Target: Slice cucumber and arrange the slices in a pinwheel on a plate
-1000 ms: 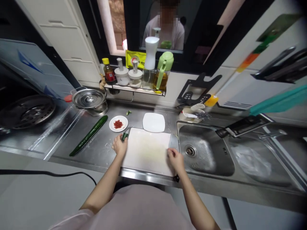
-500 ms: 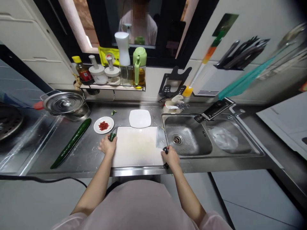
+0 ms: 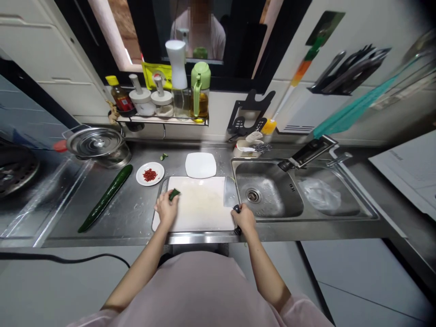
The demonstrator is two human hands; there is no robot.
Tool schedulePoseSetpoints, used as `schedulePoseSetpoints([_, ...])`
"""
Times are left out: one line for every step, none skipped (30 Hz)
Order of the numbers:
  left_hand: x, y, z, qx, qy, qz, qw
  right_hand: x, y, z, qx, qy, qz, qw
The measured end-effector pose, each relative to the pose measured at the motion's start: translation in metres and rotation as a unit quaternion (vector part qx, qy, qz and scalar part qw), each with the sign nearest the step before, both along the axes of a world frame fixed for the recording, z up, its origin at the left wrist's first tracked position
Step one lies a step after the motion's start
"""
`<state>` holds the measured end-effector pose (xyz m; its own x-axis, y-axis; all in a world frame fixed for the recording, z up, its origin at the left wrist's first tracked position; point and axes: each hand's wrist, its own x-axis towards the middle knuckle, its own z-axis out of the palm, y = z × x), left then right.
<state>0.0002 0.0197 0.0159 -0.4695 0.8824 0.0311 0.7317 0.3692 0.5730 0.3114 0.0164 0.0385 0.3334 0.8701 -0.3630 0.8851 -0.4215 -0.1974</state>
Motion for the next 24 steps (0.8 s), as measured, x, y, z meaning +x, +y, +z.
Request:
schedulePoseSetpoints([0.007,-0.006,-0.002,0.006,-0.003,-0.032,0.999,0.0,0.0,0.0,0.006,-0.002,-0.003,1.0])
schedulePoseSetpoints([0.013,-0.012,-0.005,0.01,-0.004,-0.06,0.998,-0.001,0.0,0.0,0.011,-0.003,-0.007,1.0])
schedulePoseSetpoints([0.018,-0.017,-0.008,0.012,-0.003,-0.081,0.997,-0.001,0.0,0.0,0.015,-0.002,-0.011,1.0])
schedulePoseSetpoints([0.022,-0.021,-0.01,0.012,-0.001,-0.097,0.995,-0.002,0.0,0.0,0.018,0.001,-0.016,1.0])
schedulePoseSetpoints([0.025,-0.023,-0.012,0.011,0.003,-0.109,0.994,-0.002,-0.001,0.0,0.019,0.005,-0.022,1.0])
schedulePoseSetpoints([0.027,-0.025,-0.014,0.01,0.007,-0.119,0.993,-0.002,-0.001,0.0,0.022,0.01,-0.027,0.999])
schedulePoseSetpoints([0.028,-0.026,-0.015,0.008,0.012,-0.126,0.992,-0.002,-0.002,0.001,0.025,0.015,-0.031,0.999])
schedulePoseSetpoints([0.028,-0.026,-0.017,0.006,0.016,-0.133,0.991,-0.001,-0.002,0.001,0.031,0.021,-0.033,0.999])
schedulePoseSetpoints([0.028,-0.025,-0.017,0.005,0.019,-0.139,0.99,0.0,-0.002,0.001,0.038,0.028,-0.032,0.998])
schedulePoseSetpoints([0.027,-0.024,-0.018,0.004,0.023,-0.143,0.989,0.0,-0.002,0.002,0.046,0.036,-0.03,0.998])
schedulePoseSetpoints([0.027,-0.024,-0.019,0.004,0.027,-0.146,0.989,0.001,-0.001,0.003,0.054,0.045,-0.026,0.997])
schedulePoseSetpoints([0.027,-0.023,-0.02,0.005,0.03,-0.149,0.988,0.001,-0.001,0.003,0.061,0.054,-0.022,0.996])
schedulePoseSetpoints([0.027,-0.023,-0.02,0.006,0.034,-0.151,0.988,0.001,0.0,0.004,0.069,0.063,-0.019,0.995])
schedulePoseSetpoints([0.027,-0.022,-0.021,0.008,0.037,-0.153,0.988,0.002,0.0,0.004,0.076,0.072,-0.015,0.994])
schedulePoseSetpoints([0.027,-0.022,-0.022,0.009,0.04,-0.155,0.987,0.002,0.001,0.005,0.083,0.082,-0.01,0.993])
schedulePoseSetpoints([0.027,-0.023,-0.023,0.012,0.044,-0.157,0.986,0.002,0.002,0.005,0.09,0.091,-0.002,0.992])
schedulePoseSetpoints([0.027,-0.023,-0.024,0.015,0.047,-0.159,0.986,0.001,0.002,0.006,0.095,0.1,0.006,0.99])
schedulePoseSetpoints([0.028,-0.024,-0.026,0.02,0.05,-0.161,0.986,0.001,0.002,0.006,0.097,0.107,0.016,0.989])
schedulePoseSetpoints([0.028,-0.025,-0.027,0.027,0.052,-0.162,0.985,0.0,0.002,0.006,0.096,0.112,0.026,0.989])
schedulePoseSetpoints([0.028,-0.026,-0.028,0.038,0.053,-0.162,0.985,-0.001,0.002,0.007,0.093,0.117,0.037,0.988])
schedulePoseSetpoints([0.027,-0.026,-0.029,0.052,0.051,-0.164,0.984,-0.003,0.001,0.009,0.09,0.119,0.048,0.988])
schedulePoseSetpoints([0.027,-0.027,-0.03,0.069,0.045,-0.167,0.982,-0.006,0.001,0.01,0.088,0.119,0.059,0.987])
schedulePoseSetpoints([0.026,-0.027,-0.032,0.087,0.036,-0.174,0.98,-0.009,0.0,0.013,0.084,0.118,0.07,0.987])
schedulePoseSetpoints([0.026,-0.028,-0.033,0.107,0.024,-0.183,0.977,-0.012,0.0,0.015,0.078,0.114,0.082,0.987])
